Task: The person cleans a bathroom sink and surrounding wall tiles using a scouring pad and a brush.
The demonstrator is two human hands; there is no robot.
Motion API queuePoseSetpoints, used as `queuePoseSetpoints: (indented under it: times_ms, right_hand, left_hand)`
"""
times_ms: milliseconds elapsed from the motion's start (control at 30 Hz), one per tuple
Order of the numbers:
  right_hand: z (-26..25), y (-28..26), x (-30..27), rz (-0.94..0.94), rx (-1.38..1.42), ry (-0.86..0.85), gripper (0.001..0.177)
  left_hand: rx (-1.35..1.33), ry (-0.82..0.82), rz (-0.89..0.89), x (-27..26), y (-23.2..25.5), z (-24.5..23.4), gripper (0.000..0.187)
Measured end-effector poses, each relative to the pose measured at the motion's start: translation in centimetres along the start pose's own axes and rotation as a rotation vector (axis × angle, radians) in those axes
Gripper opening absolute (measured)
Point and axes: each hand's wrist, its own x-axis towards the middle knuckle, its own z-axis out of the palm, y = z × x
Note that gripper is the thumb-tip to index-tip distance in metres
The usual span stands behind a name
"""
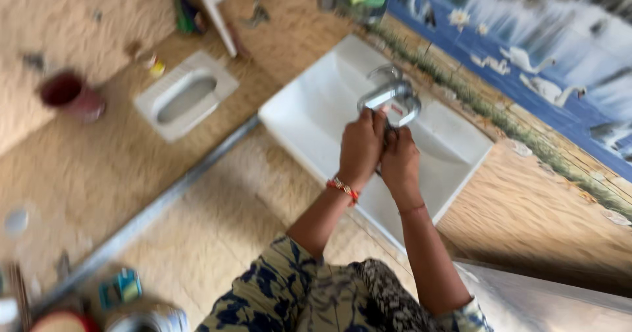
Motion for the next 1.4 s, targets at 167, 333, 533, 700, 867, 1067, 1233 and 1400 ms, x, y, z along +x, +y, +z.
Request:
queuePoseSetpoints:
  times_ms: [167,333,533,700,867,1067,1233,1400]
  right_hand:
    - [-0.2,-0.3,4.5,0.066,-0.122,0.258,0.047]
    - [-2.2,2.1,7.8,0.189,0.180,0.300,0.058]
    - [-2.9,5.6,10.1,0.388,0.523,0.200,0.049]
    - [-1.2,9.7,12.0,0.282,0.187,0.232,0.034]
    - [0.7,13.5,14.6,0.601,0.443,0.026,0.048]
    - [2.9,14.8,16.1,0.635,0.400,0.016,0.054]
    - [2.0,13.7,18.3,0.750,0.238,0.105,0.058]
    - [1.2,13.5,18.7,0.806,0.209,0.141,0.060]
  left_hand:
    - [-0.043,-0.137,0.116,5.9,-2.0,3.8,0.043]
    - [-0.591,-0.479,-0.257,11.6,-3.4,7.6,0.037]
    - [-1.148,-0.580,-0.483,16.1,-3.5,6.0,0.037]
    - [-1.127,-0.258,-0.576,17.8,-7.9,3.0,0.041]
    - [-1.042,-0.082,-0.547,16.8,-15.5,2.6,0.038]
    - [-0.923,-0.289,-0.734,15.3,-20.2,7.0,0.029]
    - [-0.832,-0.531,-0.731,15.5,-18.1,7.6,0.031]
    - [-0.813,-0.586,-0.744,16.1,-14.7,6.7,0.042]
